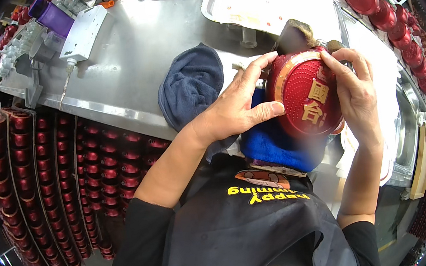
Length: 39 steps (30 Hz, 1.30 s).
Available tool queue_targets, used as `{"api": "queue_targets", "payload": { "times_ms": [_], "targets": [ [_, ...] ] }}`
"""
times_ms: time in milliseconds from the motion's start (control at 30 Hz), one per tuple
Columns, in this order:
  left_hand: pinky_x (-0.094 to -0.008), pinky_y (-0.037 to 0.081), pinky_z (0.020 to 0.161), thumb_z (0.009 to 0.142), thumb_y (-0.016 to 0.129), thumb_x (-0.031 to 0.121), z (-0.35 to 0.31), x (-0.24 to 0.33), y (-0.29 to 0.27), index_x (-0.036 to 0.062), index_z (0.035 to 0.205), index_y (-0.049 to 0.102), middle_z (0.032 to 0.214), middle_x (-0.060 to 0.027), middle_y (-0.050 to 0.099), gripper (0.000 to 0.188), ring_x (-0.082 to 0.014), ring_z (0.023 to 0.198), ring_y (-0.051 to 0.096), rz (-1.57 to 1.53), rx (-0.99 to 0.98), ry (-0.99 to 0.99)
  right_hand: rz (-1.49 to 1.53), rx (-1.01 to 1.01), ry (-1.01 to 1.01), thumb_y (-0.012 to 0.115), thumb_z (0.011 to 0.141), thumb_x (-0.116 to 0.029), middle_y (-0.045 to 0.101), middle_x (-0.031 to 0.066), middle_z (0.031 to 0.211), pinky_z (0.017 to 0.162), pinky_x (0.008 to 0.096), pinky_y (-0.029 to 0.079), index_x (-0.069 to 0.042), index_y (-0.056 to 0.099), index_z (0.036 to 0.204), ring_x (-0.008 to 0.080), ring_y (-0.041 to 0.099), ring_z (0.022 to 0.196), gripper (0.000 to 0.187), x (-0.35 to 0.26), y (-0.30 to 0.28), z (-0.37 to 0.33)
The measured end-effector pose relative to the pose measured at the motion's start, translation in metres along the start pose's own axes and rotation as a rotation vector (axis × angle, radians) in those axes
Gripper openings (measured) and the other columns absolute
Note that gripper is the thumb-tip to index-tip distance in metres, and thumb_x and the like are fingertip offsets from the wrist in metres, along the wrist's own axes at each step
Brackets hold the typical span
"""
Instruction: The person cleans a red decorative object with a gold emblem using a green sponge and a white cloth. They repeatedly wipe and scrub the surface, rotating the object to access different areas.
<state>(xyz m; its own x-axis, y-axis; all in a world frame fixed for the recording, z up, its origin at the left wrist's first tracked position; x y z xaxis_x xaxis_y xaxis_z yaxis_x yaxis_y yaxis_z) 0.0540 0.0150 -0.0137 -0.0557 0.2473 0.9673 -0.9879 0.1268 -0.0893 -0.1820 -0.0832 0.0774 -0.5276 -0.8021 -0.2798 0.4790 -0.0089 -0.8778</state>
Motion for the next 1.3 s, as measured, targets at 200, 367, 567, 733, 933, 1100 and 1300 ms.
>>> {"api": "queue_targets", "payload": {
  "times_ms": [200,367,567,733,933,1100,1300],
  "targets": [
    [-0.0457,0.027,0.124,0.093,0.077,0.043,-0.001,-0.001,0.001,0.0010,0.163,0.024,0.162,-0.0211,0.033,0.097,-0.0328,0.151,0.032,0.022,-0.004,-0.003,0.008,-0.012,0.011,0.057,0.085,0.014,0.060,0.0117,0.124,0.103,0.0423,0.048,-0.010,0.072,0.127,0.0328,0.055,0.121,0.051,-0.002,-0.001,0.001],
    [-0.0471,0.029,0.123,0.094,0.077,0.041,-0.003,-0.001,0.002,0.0015,0.163,0.022,0.162,-0.0212,0.032,0.097,-0.0330,0.151,0.032,0.034,-0.005,-0.005,-0.014,-0.004,-0.009,0.059,0.081,0.015,0.060,0.0117,0.123,0.103,0.0430,0.049,-0.010,0.072,0.128,0.0338,0.056,0.120,0.054,-0.005,-0.003,0.003],
    [-0.0458,0.028,0.123,0.094,0.078,0.039,-0.001,0.004,0.002,0.0011,0.164,0.019,0.163,-0.0214,0.029,0.099,-0.0318,0.151,0.031,0.076,-0.010,-0.015,0.001,0.008,0.009,0.060,0.078,0.016,0.059,0.0114,0.123,0.103,0.0432,0.050,-0.011,0.073,0.128,0.0341,0.057,0.120,0.058,-0.007,-0.003,0.003],
    [-0.0456,0.040,0.109,0.104,0.059,0.047,0.000,0.015,0.002,0.0062,0.145,0.060,0.134,-0.0176,0.064,0.058,-0.0369,0.121,0.056,0.324,0.270,0.305,0.003,-0.012,0.032,0.059,0.077,0.016,0.059,0.0117,0.124,0.104,0.0435,0.049,-0.010,0.073,0.127,0.0346,0.056,0.123,0.058,-0.008,-0.004,0.003],
    [-0.0451,0.038,0.109,0.105,0.048,0.058,-0.001,0.022,0.003,0.0056,0.138,0.066,0.133,-0.0156,0.066,0.065,-0.0333,0.120,0.054,0.656,0.274,0.410,0.024,0.010,0.016,0.059,0.077,0.016,0.059,0.0120,0.123,0.106,0.0453,0.048,-0.010,0.072,0.127,0.0357,0.055,0.124,0.058,-0.007,-0.003,0.003],
    [-0.0482,0.035,0.110,0.105,0.037,0.066,-0.023,0.020,0.017,0.0138,0.141,0.066,0.133,-0.0154,0.060,0.070,-0.0327,0.125,0.045,0.801,0.310,0.410,0.020,0.029,-0.015,0.059,0.078,0.015,0.060,0.0123,0.122,0.106,0.0449,0.047,-0.009,0.072,0.127,0.0357,0.054,0.124,0.056,-0.005,-0.003,0.002],
    [-0.0521,0.031,0.112,0.103,0.038,0.068,-0.055,0.021,0.044,0.0149,0.146,0.061,0.143,-0.0256,0.045,0.072,-0.0372,0.129,0.041,0.897,0.329,0.354,0.195,0.058,0.083,0.057,0.093,0.008,0.059,0.0145,0.126,0.105,0.0406,0.045,-0.005,0.066,0.135,0.0339,0.054,0.124,0.044,0.007,-0.009,-0.007]
  ]
}}
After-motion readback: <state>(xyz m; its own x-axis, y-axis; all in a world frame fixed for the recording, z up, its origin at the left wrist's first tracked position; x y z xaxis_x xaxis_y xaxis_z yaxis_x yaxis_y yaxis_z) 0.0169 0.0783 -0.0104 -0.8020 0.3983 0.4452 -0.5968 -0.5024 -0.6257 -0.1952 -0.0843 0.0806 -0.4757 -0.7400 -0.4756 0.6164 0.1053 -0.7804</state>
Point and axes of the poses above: each hand's wrist, its own z-axis towards the middle knuckle, its own y-axis out of the palm, x = y × z, the point moved 1 cm from there along z, towards the middle knuckle
